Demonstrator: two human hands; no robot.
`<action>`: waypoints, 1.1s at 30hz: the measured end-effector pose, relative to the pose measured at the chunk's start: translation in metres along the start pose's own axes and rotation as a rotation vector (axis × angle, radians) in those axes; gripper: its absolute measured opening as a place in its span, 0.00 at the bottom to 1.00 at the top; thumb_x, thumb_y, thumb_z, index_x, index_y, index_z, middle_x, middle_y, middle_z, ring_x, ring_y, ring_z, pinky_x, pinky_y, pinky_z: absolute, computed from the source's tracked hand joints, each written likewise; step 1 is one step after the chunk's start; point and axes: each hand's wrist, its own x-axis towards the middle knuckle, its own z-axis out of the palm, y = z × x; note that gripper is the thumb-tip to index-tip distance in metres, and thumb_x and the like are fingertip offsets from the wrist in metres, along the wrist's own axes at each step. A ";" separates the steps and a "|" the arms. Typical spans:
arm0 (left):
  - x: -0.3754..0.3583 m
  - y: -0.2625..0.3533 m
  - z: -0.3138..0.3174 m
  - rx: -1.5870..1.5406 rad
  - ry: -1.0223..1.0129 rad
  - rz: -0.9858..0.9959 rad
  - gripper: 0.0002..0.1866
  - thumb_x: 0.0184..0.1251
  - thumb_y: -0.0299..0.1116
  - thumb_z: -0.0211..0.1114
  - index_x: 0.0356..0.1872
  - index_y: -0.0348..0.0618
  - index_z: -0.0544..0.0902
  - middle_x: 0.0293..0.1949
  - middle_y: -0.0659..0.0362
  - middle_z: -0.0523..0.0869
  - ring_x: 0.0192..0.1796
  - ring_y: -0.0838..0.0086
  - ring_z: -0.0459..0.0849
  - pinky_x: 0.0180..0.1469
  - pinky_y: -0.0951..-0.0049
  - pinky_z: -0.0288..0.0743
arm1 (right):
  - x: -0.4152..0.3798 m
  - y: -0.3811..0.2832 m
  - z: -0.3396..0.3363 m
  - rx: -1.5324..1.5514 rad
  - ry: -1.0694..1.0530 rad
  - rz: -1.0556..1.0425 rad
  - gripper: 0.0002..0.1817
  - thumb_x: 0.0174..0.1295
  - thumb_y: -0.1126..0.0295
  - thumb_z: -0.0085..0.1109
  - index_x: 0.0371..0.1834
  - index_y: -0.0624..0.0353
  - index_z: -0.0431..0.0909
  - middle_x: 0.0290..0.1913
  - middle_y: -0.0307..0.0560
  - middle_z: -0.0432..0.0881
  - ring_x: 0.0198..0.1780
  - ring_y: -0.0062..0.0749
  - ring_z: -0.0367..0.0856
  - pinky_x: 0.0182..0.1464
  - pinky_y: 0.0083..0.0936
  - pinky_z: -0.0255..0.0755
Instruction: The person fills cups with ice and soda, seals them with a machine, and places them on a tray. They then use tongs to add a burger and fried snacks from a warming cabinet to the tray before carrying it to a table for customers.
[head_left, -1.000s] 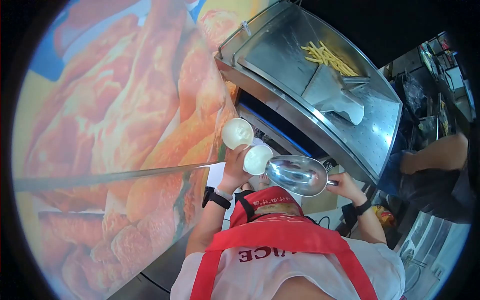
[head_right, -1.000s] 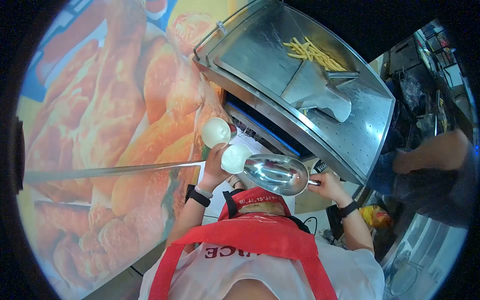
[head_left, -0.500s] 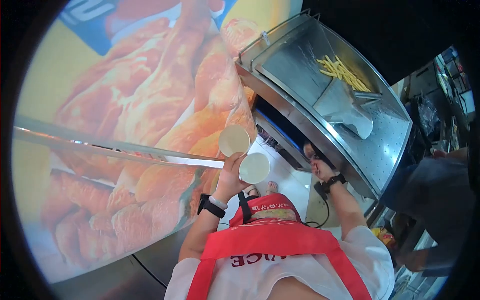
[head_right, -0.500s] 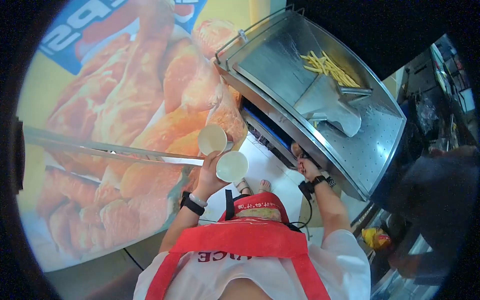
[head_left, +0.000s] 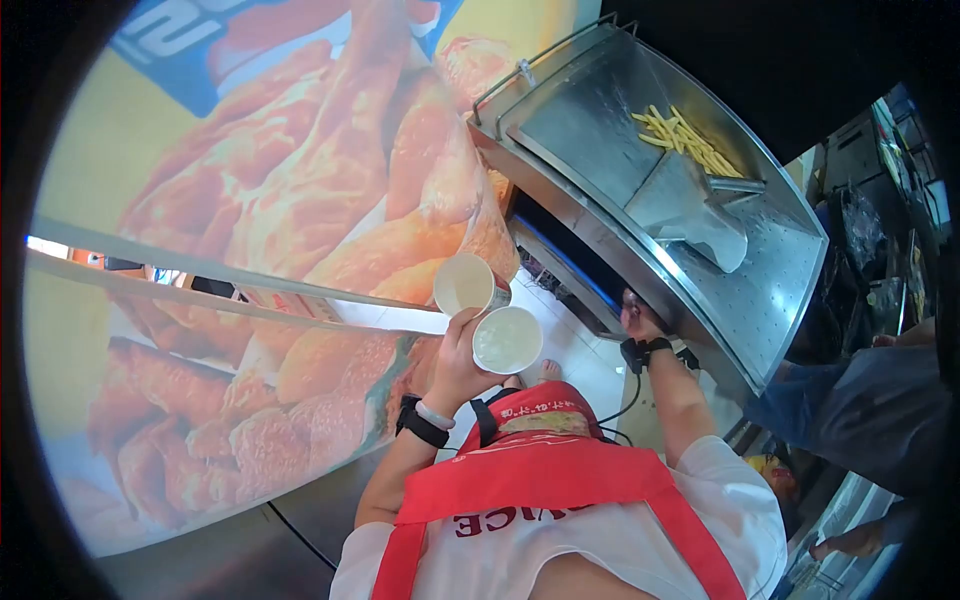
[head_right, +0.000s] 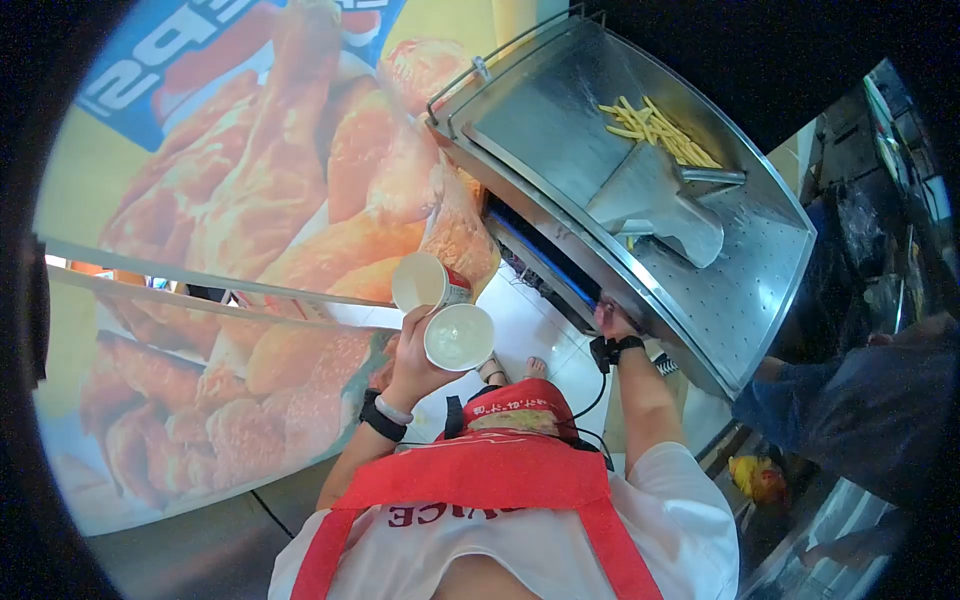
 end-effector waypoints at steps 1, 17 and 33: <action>0.001 -0.001 0.002 -0.008 -0.007 0.003 0.37 0.26 0.35 0.76 0.47 0.39 0.73 0.45 0.52 0.72 0.52 0.60 0.69 0.52 0.65 0.68 | -0.017 0.001 0.010 0.029 -0.035 0.022 0.09 0.54 0.65 0.56 0.37 0.53 0.72 0.36 0.43 0.79 0.33 0.27 0.76 0.33 0.23 0.74; 0.013 0.009 0.030 -0.228 -0.095 -0.044 0.42 0.24 0.40 0.78 0.49 0.39 0.70 0.50 0.51 0.67 0.54 0.60 0.67 0.55 0.66 0.65 | -0.189 0.040 0.210 -1.372 -0.784 -0.565 0.48 0.38 0.66 0.70 0.64 0.58 0.51 0.61 0.51 0.60 0.64 0.39 0.55 0.62 0.34 0.53; 0.001 -0.020 0.032 -0.059 -0.056 -0.117 0.23 0.37 0.28 0.72 0.38 0.39 0.73 0.35 0.54 0.74 0.38 0.64 0.74 0.41 0.68 0.70 | -0.154 0.069 0.175 -1.177 -0.242 -0.713 0.42 0.32 0.68 0.72 0.53 0.65 0.58 0.48 0.52 0.72 0.50 0.37 0.72 0.52 0.30 0.65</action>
